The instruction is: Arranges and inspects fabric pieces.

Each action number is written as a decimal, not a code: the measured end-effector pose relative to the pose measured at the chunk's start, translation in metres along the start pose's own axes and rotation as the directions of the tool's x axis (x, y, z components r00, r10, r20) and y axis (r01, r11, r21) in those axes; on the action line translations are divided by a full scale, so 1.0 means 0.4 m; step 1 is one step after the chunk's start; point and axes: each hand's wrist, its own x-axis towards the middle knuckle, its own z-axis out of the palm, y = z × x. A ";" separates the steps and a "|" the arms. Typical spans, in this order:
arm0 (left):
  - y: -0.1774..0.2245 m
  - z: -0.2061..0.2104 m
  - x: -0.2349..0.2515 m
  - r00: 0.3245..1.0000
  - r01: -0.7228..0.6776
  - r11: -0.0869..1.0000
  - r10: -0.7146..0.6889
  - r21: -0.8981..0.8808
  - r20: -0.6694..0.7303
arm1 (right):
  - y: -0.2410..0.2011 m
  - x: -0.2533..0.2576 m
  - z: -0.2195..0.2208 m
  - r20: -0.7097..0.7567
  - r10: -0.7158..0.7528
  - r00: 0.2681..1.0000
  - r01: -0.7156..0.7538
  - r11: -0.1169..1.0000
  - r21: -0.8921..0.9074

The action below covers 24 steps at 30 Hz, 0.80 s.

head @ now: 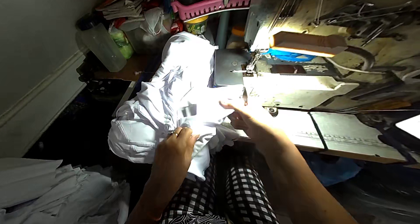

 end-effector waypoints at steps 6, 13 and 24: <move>0.009 -0.046 -0.070 0.959 0.156 0.880 -0.027 -0.448 0.281 | -0.034 0.069 0.137 0.619 -0.146 0.772 0.253 0.964 -0.089; -0.037 -0.121 -0.112 0.839 0.218 0.629 0.269 -0.746 0.472 | 0.082 -0.056 0.003 0.289 -0.386 0.876 0.474 0.800 -0.368; 0.035 -0.162 -0.115 0.889 0.009 0.745 0.300 -0.667 0.347 | 0.209 -0.262 0.051 0.408 -0.754 0.514 0.763 0.184 -0.620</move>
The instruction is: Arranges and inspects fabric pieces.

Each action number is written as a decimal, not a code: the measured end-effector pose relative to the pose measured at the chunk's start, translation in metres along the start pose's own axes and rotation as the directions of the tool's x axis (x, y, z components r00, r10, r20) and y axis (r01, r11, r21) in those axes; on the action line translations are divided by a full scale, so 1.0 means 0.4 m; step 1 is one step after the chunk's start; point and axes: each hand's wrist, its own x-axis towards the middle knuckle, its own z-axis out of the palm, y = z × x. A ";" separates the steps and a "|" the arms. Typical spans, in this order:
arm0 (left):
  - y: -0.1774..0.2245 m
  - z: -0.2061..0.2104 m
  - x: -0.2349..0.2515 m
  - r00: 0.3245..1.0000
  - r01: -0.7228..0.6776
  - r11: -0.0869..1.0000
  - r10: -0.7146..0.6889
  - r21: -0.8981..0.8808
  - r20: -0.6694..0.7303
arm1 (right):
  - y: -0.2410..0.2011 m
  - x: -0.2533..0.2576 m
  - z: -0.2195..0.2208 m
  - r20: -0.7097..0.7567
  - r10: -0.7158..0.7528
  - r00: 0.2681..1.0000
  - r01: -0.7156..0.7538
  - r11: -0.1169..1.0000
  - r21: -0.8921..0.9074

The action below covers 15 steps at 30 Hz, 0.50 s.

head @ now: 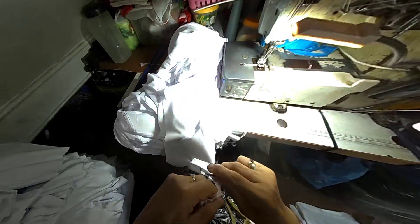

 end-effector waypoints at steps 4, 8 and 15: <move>-0.037 -0.004 -0.006 0.977 -0.123 0.988 0.137 -0.096 0.163 | 0.024 0.018 0.006 0.003 0.133 0.991 -0.132 0.974 0.186; -0.102 -0.023 -0.051 0.936 0.170 0.952 -0.236 0.254 0.260 | 0.075 0.043 -0.012 0.040 0.531 0.846 -0.483 0.732 0.480; -0.153 -0.108 -0.099 0.738 0.599 0.639 -0.674 0.483 -0.023 | 0.088 0.146 0.048 0.538 0.671 0.510 -0.850 0.297 0.435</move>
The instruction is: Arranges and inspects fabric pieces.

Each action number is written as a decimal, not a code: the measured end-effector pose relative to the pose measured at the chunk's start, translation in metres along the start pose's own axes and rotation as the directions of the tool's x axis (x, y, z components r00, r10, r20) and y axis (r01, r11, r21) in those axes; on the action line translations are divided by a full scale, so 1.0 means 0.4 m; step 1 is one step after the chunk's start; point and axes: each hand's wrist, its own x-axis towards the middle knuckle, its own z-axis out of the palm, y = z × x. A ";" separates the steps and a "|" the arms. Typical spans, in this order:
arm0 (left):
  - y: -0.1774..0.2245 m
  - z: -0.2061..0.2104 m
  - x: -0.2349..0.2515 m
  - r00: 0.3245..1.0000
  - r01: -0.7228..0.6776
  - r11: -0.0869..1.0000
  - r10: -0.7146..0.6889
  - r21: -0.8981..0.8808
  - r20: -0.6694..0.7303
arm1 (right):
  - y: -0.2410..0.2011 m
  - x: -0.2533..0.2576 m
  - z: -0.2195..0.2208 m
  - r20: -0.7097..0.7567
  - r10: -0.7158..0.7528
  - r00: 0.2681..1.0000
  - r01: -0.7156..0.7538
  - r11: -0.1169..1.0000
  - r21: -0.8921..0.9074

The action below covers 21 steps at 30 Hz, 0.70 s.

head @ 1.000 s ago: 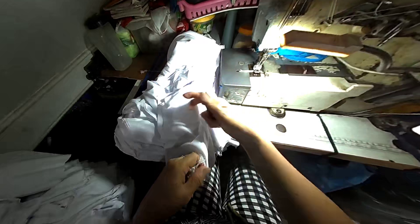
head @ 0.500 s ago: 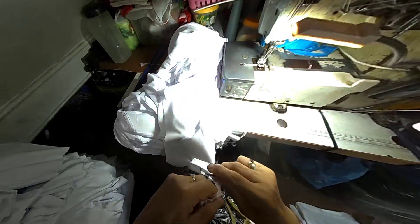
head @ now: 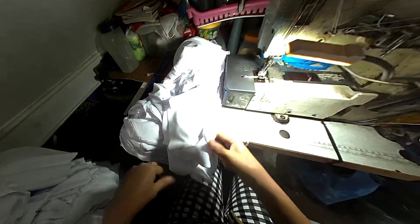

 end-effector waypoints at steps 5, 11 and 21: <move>0.039 -0.114 0.121 0.755 -0.146 0.989 0.123 0.018 -0.643 | -0.007 0.014 0.026 0.042 0.012 0.999 -0.015 0.997 0.082; 0.068 -0.106 0.352 0.826 -0.190 0.971 0.237 0.144 -0.512 | 0.053 -0.023 -0.134 -0.132 0.117 0.984 -0.067 0.940 0.335; 0.189 -0.203 0.272 0.516 -0.740 0.465 0.856 -0.485 0.034 | 0.011 0.004 -0.196 -0.440 -0.077 0.895 0.069 0.997 -0.034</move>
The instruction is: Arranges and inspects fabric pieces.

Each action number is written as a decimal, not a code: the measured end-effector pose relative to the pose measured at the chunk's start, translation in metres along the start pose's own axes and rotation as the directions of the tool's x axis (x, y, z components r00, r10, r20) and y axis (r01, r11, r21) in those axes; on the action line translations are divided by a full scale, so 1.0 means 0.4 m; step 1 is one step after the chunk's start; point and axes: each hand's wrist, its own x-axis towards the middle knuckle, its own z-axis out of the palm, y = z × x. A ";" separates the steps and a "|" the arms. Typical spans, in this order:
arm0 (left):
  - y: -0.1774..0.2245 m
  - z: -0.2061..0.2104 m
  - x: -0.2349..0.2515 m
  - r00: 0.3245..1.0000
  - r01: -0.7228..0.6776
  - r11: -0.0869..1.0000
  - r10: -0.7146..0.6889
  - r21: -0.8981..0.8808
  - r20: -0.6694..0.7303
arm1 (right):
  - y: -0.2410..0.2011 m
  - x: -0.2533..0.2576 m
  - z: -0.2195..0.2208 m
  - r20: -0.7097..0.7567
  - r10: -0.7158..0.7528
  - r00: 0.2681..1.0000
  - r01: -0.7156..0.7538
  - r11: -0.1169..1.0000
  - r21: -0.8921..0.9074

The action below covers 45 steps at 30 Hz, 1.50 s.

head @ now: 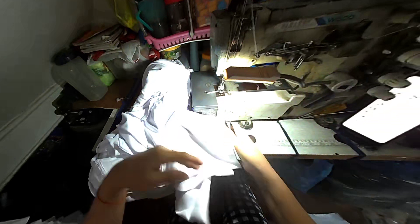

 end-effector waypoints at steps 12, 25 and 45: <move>-0.249 -0.154 0.012 0.595 0.797 0.497 -0.552 0.342 -0.584 | 0.012 0.041 0.123 0.363 -0.206 0.909 0.284 0.942 -0.178; 0.040 -0.102 0.043 0.993 0.004 0.992 0.011 -0.127 0.116 | 0.017 0.055 0.061 -0.071 0.279 0.958 -0.188 0.794 0.579; -0.376 -0.310 0.143 0.527 0.608 0.793 -0.387 0.018 -0.757 | 0.004 0.048 0.015 -0.059 -0.226 0.972 0.204 0.945 -0.257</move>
